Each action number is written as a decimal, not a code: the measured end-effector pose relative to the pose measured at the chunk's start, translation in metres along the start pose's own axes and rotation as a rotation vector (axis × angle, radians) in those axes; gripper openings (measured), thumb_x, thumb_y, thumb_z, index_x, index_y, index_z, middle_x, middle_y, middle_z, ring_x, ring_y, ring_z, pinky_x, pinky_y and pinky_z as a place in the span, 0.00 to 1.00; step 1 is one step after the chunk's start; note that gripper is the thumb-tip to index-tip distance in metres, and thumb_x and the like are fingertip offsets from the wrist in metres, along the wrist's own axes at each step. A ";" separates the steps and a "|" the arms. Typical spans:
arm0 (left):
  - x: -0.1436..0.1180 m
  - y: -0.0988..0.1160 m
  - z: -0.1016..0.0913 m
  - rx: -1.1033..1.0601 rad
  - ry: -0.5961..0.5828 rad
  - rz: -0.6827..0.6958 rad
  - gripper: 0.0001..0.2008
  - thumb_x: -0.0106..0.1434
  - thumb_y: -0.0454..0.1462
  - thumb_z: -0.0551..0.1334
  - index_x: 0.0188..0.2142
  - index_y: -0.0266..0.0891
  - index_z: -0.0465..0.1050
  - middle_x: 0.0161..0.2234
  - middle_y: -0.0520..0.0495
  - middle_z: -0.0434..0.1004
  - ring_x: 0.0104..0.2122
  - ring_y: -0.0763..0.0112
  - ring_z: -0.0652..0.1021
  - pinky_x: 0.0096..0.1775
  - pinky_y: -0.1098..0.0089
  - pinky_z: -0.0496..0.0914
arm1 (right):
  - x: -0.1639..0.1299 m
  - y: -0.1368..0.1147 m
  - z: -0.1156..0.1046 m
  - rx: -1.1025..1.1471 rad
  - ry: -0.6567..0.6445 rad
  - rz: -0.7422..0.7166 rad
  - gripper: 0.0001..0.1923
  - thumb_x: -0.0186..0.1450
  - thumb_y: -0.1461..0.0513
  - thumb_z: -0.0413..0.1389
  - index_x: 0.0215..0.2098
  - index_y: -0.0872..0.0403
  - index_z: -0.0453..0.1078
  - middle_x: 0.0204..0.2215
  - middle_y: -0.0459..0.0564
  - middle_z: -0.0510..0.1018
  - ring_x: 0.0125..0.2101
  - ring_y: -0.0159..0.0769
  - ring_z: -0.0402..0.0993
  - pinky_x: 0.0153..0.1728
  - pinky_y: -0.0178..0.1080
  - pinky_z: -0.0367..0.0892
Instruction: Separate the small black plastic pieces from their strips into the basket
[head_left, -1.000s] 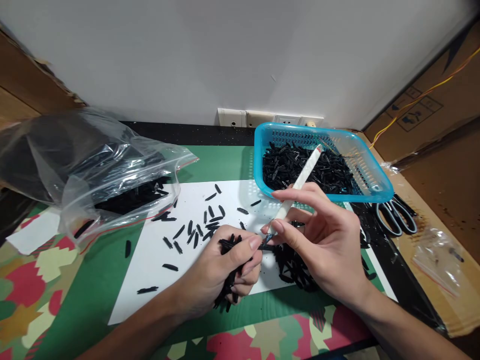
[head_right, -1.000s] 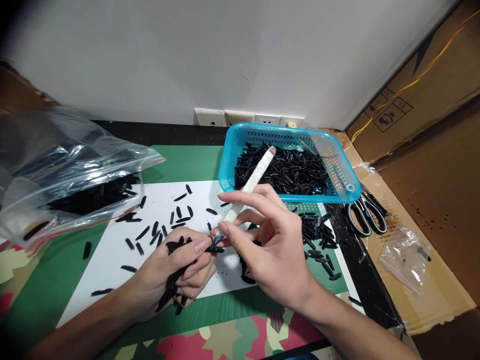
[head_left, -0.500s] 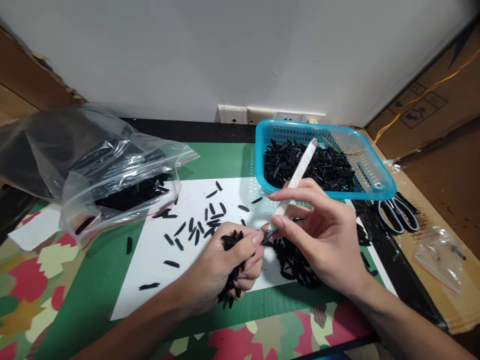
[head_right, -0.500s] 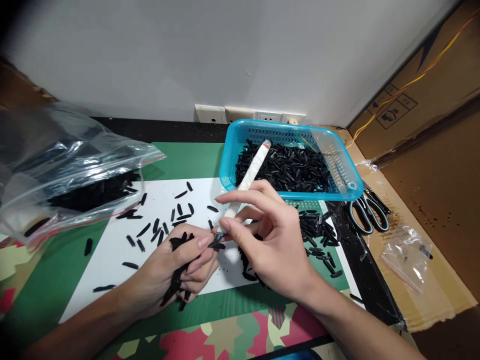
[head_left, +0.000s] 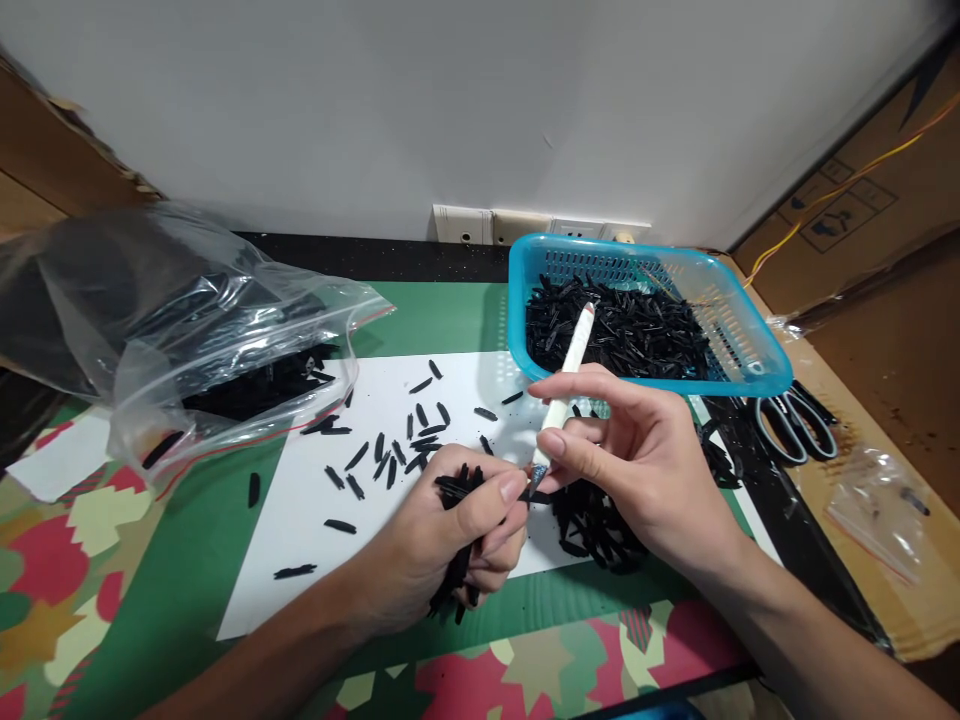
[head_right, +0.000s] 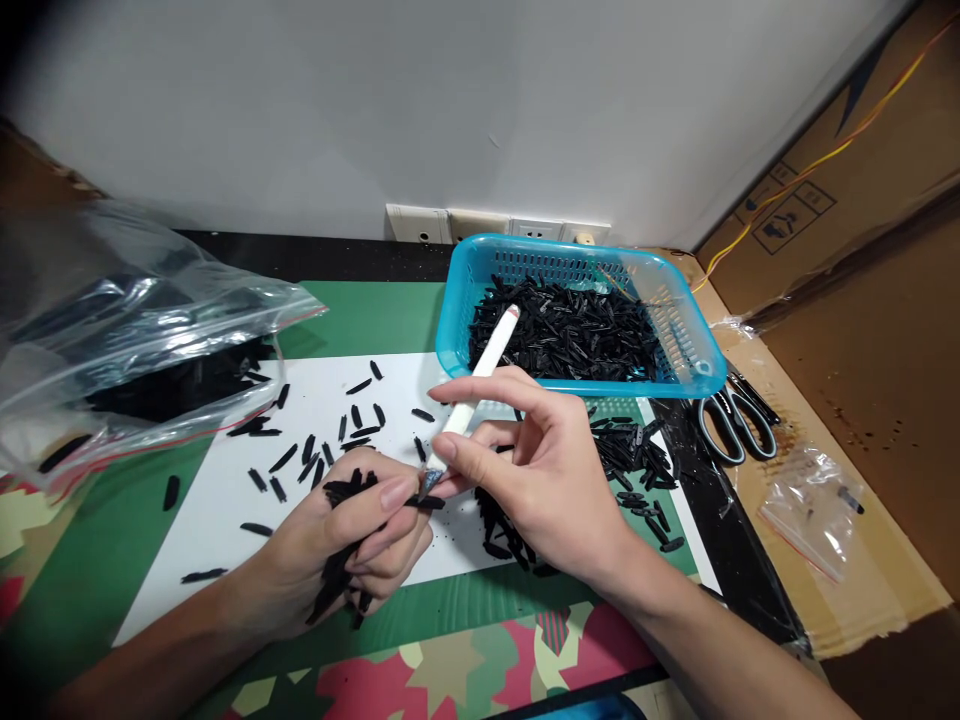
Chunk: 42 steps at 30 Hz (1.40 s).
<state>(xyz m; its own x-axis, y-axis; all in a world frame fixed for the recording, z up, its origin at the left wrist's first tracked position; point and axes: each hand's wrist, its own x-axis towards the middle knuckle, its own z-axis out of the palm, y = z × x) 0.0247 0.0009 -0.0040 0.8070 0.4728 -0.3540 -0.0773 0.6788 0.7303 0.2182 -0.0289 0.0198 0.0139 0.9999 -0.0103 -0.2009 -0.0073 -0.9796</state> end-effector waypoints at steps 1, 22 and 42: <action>0.000 -0.001 0.000 -0.003 -0.012 0.001 0.29 0.69 0.53 0.65 0.19 0.41 0.59 0.14 0.58 0.53 0.15 0.79 0.53 0.16 0.76 0.50 | 0.000 0.000 0.000 0.002 -0.001 -0.001 0.12 0.64 0.61 0.71 0.46 0.51 0.82 0.44 0.48 0.79 0.24 0.28 0.81 0.30 0.35 0.86; -0.005 0.006 -0.003 -0.181 0.031 0.040 0.27 0.67 0.51 0.67 0.21 0.41 0.59 0.16 0.60 0.49 0.16 0.81 0.51 0.17 0.78 0.47 | -0.004 0.007 -0.015 -0.141 0.020 -0.429 0.06 0.65 0.67 0.70 0.39 0.49 0.85 0.36 0.48 0.81 0.38 0.35 0.80 0.39 0.38 0.80; -0.010 0.009 -0.015 -0.519 -0.136 -0.013 0.25 0.68 0.47 0.67 0.21 0.41 0.59 0.17 0.61 0.51 0.15 0.79 0.49 0.14 0.76 0.48 | -0.022 0.010 -0.003 0.038 -0.104 -0.247 0.06 0.75 0.61 0.60 0.50 0.49 0.75 0.29 0.47 0.84 0.25 0.37 0.84 0.26 0.37 0.80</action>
<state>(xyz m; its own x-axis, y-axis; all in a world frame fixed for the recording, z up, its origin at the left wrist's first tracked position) 0.0071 0.0111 -0.0023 0.8755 0.4092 -0.2568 -0.3189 0.8888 0.3290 0.2187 -0.0508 0.0093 -0.0329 0.9675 0.2509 -0.2403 0.2360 -0.9416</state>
